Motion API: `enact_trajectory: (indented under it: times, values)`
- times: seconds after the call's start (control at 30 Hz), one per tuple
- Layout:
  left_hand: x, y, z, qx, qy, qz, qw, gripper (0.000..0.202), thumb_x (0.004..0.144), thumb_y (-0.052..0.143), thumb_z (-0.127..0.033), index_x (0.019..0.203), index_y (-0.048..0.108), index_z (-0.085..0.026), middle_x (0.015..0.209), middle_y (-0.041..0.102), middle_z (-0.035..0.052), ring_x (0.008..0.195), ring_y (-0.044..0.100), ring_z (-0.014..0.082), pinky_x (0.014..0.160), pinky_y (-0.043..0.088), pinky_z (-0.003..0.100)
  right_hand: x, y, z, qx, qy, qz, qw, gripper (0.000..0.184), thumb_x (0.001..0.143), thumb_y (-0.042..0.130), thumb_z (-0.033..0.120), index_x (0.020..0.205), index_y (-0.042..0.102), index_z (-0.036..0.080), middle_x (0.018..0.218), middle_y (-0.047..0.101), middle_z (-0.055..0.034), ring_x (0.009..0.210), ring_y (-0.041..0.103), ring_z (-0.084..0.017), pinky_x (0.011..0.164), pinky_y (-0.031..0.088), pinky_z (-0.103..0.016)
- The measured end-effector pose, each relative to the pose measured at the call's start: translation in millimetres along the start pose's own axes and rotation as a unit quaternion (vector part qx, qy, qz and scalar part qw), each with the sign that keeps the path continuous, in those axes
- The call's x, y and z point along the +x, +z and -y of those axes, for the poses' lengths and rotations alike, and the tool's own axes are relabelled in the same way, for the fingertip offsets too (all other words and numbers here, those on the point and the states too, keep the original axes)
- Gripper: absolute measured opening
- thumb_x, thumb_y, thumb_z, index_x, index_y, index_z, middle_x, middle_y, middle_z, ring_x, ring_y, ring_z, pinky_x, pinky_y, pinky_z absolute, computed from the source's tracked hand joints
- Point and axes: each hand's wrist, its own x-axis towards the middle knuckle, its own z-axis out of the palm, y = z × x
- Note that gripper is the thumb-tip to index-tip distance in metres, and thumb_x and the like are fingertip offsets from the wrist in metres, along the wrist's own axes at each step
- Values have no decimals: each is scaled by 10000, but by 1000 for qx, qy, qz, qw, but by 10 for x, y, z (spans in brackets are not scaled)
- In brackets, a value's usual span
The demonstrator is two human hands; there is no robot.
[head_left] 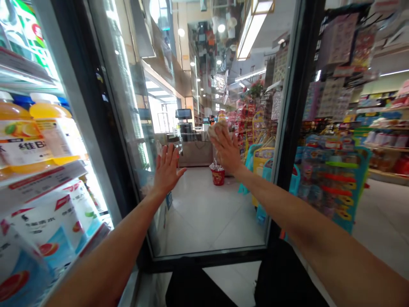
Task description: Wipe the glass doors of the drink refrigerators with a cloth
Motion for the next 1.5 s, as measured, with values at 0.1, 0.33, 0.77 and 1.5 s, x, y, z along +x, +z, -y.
enact_trajectory:
  times: [0.1,0.33,0.77,1.5]
  values:
    - [-44,1,24,11,17,-3,1000,725,867,412,-505,1446,193,-128,1528,166,140,1424,36,254,1137,119,472,-196,105,155,37,-192,47,980,462,865,438,136,1307,463,269,1490,331,3,1431,46,-156,1172,-17,-452]
    - [-122,19,117,31,40,-15,999,685,883,379,-491,1439,216,-127,1516,206,142,1423,67,238,1135,155,461,120,89,164,17,-71,-8,997,490,854,442,116,1326,449,246,1490,325,-38,1429,83,-198,1154,-48,-496]
    - [-708,38,680,15,-86,-85,993,558,915,294,-393,1421,275,-159,1469,322,145,1361,298,261,1084,320,454,741,220,770,49,-119,47,991,439,919,336,169,1342,424,249,1516,269,-11,1427,122,-207,1158,86,-523]
    - [-268,114,111,-1,44,-121,992,510,852,392,-181,1357,373,-112,1449,346,165,1389,226,258,1104,291,461,-317,-20,-242,15,-223,38,974,427,872,456,148,1282,491,261,1459,388,-14,1424,127,-170,1159,55,-474]
